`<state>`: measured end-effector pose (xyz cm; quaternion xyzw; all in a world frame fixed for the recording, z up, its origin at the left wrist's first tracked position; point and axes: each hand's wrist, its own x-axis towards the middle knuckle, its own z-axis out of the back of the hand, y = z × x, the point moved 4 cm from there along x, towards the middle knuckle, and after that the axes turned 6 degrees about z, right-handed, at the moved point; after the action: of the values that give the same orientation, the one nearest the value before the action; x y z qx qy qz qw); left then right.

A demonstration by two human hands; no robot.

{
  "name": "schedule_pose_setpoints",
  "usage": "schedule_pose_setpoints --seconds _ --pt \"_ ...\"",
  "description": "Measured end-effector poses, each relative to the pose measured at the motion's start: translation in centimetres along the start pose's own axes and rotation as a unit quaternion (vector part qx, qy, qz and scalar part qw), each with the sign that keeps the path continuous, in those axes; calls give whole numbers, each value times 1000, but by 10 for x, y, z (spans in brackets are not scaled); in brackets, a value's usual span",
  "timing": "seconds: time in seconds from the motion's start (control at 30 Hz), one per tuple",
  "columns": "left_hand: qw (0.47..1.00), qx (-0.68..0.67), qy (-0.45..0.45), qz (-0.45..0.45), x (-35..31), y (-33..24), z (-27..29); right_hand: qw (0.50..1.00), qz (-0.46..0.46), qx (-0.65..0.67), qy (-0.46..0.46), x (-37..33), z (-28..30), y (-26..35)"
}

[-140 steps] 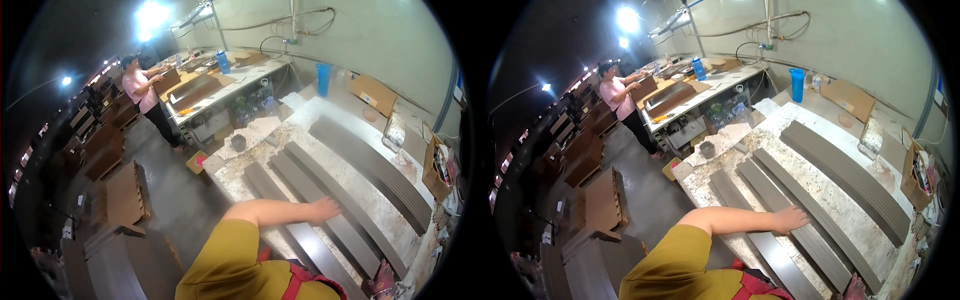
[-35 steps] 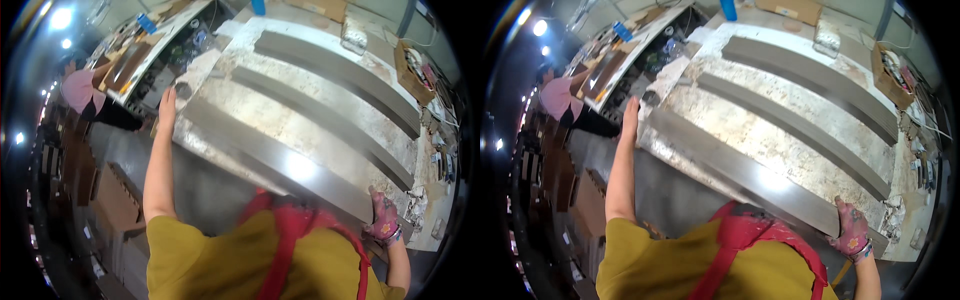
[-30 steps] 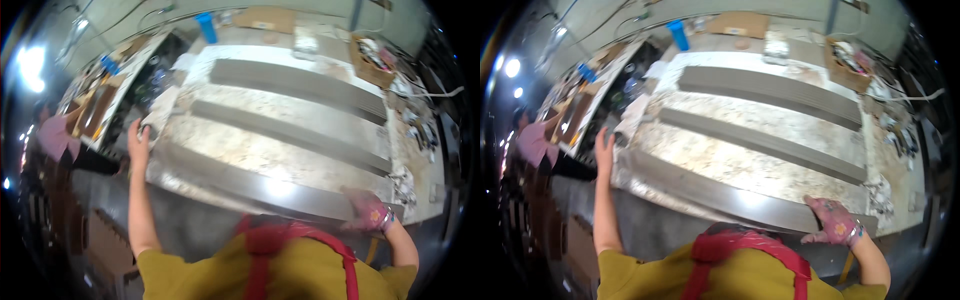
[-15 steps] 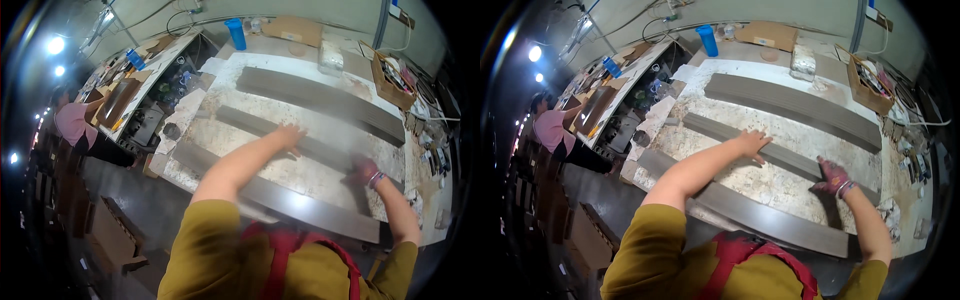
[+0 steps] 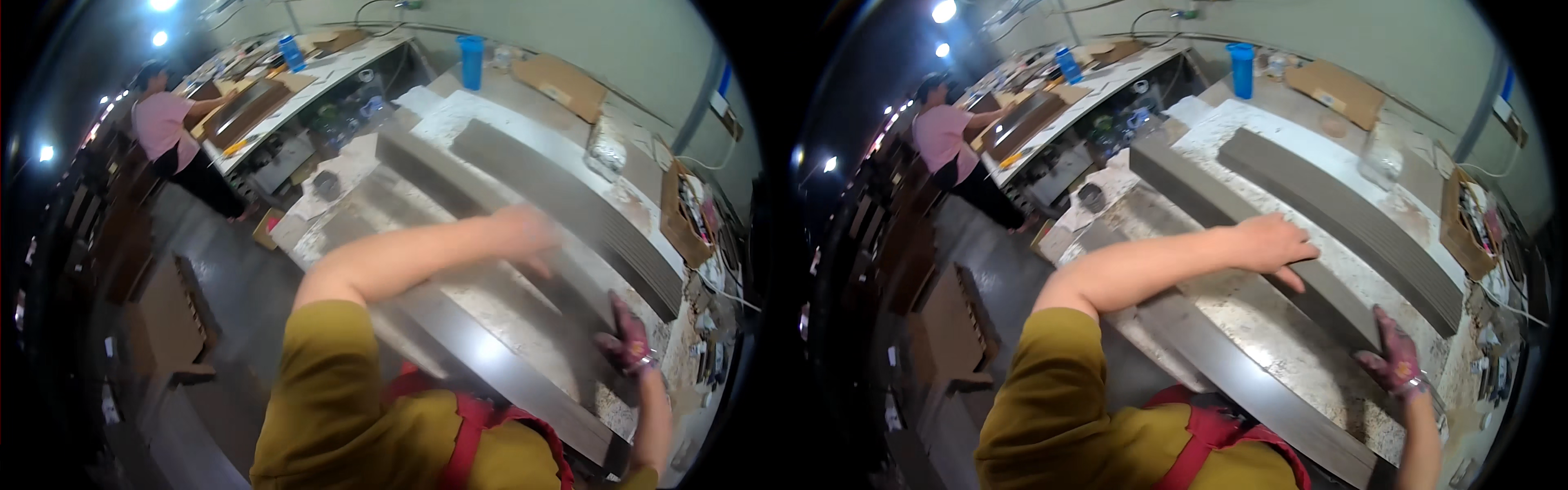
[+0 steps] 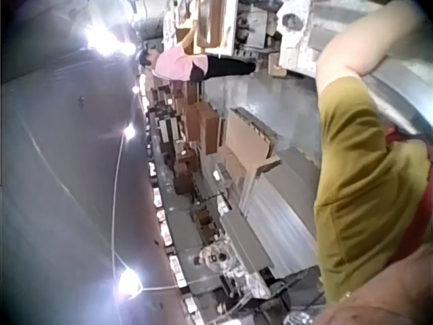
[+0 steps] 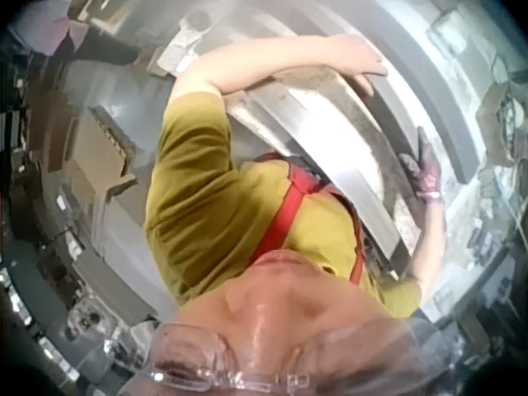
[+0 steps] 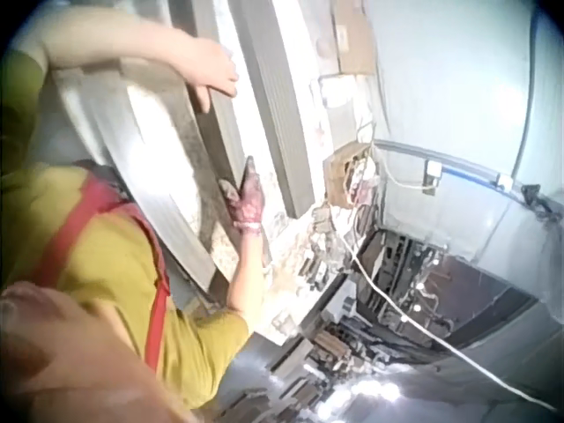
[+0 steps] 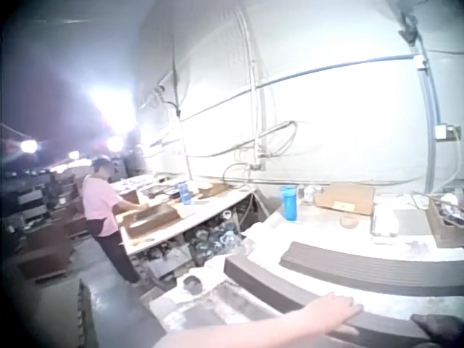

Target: The person sands long wooden panels by hand using a sanding block, wipes them down with a cloth, and applies a liquid from a bottle onto the cloth to continue wiping the panels.

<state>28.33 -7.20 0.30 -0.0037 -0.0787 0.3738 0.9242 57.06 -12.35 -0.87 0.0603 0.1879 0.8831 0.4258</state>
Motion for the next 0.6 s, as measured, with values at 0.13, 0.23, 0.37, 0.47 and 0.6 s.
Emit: schedule_pose_setpoints --seconds 0.13,0.23,0.37,0.47,0.6 --pt "991 -86 78 67 -49 -38 112 983 -13 183 16 -22 68 73" --pt "962 -192 176 76 -76 -49 121 959 -8 262 111 -36 76 93" --pt "925 -294 225 81 -93 -65 82 917 -46 325 225 -58 47 100" --pt "922 -314 209 86 -101 -65 49 901 -53 355 242 -62 26 96" --pt "977 -158 129 68 -105 -75 34 842 -95 450 284 -63 7 98"
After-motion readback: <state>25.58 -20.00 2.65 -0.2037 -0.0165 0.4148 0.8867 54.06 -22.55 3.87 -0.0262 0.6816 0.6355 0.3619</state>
